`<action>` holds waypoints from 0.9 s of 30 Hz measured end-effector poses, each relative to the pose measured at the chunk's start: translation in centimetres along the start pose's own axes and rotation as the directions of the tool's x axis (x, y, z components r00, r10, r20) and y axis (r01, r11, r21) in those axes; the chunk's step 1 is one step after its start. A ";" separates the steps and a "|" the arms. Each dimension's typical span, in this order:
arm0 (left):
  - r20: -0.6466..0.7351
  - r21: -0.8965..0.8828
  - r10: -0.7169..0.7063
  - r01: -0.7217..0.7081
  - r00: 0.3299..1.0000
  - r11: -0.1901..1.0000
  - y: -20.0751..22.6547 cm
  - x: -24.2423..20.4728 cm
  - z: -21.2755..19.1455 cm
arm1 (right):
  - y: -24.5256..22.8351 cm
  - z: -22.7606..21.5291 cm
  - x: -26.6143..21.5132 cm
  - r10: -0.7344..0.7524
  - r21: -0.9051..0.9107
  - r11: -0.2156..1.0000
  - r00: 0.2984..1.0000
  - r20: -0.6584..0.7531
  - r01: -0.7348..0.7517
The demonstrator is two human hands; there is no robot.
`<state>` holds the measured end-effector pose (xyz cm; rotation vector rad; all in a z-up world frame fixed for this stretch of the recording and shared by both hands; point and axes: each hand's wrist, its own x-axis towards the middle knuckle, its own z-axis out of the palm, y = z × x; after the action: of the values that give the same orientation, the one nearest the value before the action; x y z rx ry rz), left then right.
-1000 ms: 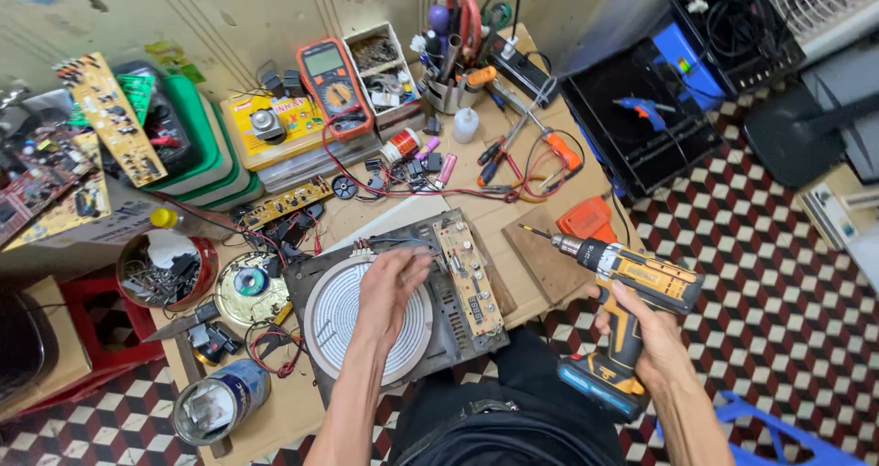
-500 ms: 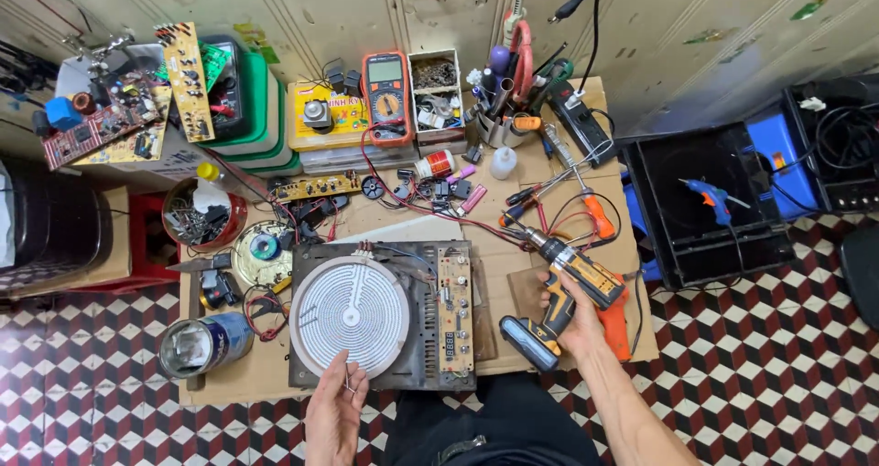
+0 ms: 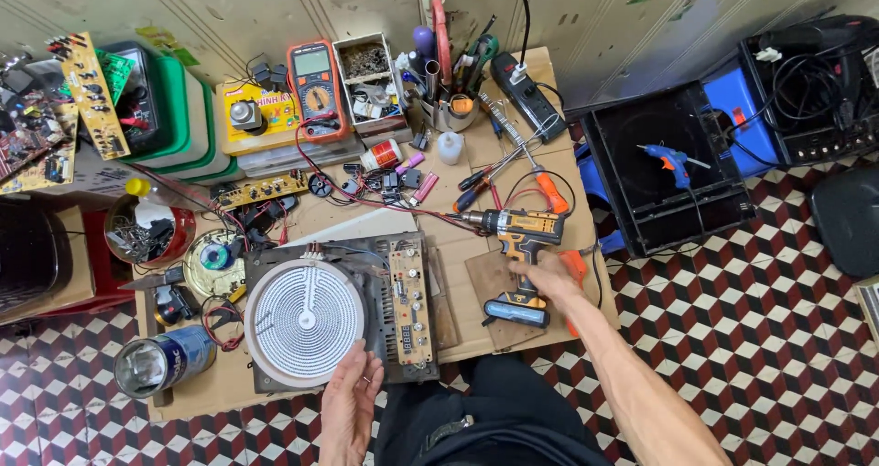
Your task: Repairing an induction cooktop by disassembling its housing and inspecting internal electronic components.
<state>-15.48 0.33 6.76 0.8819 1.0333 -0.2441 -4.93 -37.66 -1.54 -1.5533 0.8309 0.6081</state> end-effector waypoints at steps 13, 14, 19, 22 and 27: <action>-0.078 -0.083 0.238 -0.245 0.968 0.966 2.0 2.2 -6.5 | -1.1 2.8 -10.9 -0.221 -0.606 0.771 0.975 0.035 0.197; -0.094 0.062 0.347 -0.342 0.933 0.938 2.4 4.0 -7.9 | -1.1 3.5 -11.3 -0.255 -0.588 0.771 0.965 0.065 0.244; -0.081 0.378 0.555 -0.489 0.828 0.786 7.2 10.3 -10.4 | -2.9 8.0 -14.2 -0.340 -0.524 0.778 0.934 0.109 0.345; -0.013 0.492 0.612 -0.528 0.791 0.692 10.1 11.6 -10.7 | -2.8 10.8 -14.9 -0.337 -0.533 0.764 0.929 0.150 0.363; 0.237 0.799 0.657 -0.528 0.715 0.287 13.9 10.9 -9.8 | -1.3 14.9 -16.4 -0.246 -0.522 0.798 0.954 0.171 0.300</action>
<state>-8.31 18.85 2.91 2.1675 0.5736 0.0022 -12.71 -20.17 9.71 -2.0998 0.3498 0.7357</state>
